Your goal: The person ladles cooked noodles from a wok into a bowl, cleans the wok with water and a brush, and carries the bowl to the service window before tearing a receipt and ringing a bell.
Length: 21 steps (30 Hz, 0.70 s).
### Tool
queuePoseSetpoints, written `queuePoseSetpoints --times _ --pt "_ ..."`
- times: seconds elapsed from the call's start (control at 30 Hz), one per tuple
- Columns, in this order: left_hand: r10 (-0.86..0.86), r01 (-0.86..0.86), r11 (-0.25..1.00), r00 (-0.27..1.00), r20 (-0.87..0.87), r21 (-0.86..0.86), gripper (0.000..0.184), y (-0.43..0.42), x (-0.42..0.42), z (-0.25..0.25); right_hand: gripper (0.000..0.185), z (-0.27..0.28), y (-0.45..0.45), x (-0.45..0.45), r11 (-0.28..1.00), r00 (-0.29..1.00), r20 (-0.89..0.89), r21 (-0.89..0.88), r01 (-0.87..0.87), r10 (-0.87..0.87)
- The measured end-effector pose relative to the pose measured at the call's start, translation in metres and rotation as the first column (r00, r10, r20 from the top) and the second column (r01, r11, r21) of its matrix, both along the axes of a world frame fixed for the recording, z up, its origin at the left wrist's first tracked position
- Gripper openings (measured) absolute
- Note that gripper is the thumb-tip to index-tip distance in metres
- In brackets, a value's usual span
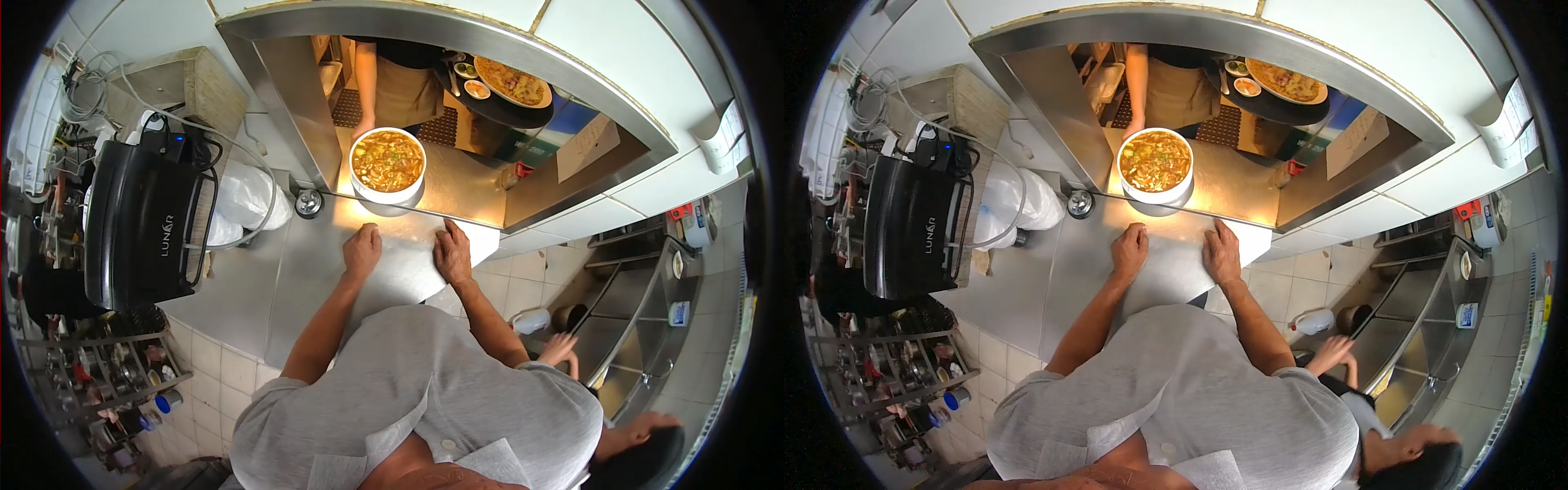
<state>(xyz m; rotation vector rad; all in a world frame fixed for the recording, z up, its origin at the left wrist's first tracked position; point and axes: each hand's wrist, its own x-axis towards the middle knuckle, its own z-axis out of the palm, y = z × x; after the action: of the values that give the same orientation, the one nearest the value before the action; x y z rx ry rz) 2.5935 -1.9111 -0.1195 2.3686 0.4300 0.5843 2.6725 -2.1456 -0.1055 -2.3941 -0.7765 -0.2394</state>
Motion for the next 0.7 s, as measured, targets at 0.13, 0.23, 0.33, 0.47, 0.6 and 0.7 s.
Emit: queuePoseSetpoints --times 0.13,0.23,0.33,0.47,0.6,0.7 --pt "-0.019 0.020 0.999 1.000 -0.006 0.030 0.011 0.0010 0.0002 0.0007 0.024 -0.0033 -0.0010 -0.0015 1.000 1.000 0.018 0.001 0.007 -0.007" --pt "-0.041 0.041 0.999 0.999 -0.003 0.028 0.012 0.0015 -0.0031 0.0016 0.025 -0.0007 -0.0005 -0.0041 1.000 1.000 0.018 0.010 0.008 -0.008" --pt "-0.046 0.047 0.999 0.999 -0.026 0.027 0.013 0.0012 -0.0038 0.0013 0.025 0.0024 -0.0007 -0.0063 1.000 1.000 0.023 0.017 0.005 -0.005" --pt "-0.050 0.051 0.998 0.998 -0.040 0.034 0.013 0.0029 -0.0062 0.0002 0.025 0.0050 0.0012 -0.0082 1.000 1.000 0.003 -0.002 0.009 -0.009" --pt "-0.046 0.046 0.998 0.999 0.008 0.037 0.013 0.0027 -0.0073 0.0007 0.025 0.0031 -0.0004 -0.0090 1.000 1.000 -0.013 -0.025 0.004 -0.005" --pt "-0.047 0.047 0.998 0.999 -0.008 0.030 0.013 0.0016 -0.0076 0.0022 0.025 0.0005 -0.0010 -0.0087 1.000 1.000 -0.008 -0.027 0.011 -0.011"
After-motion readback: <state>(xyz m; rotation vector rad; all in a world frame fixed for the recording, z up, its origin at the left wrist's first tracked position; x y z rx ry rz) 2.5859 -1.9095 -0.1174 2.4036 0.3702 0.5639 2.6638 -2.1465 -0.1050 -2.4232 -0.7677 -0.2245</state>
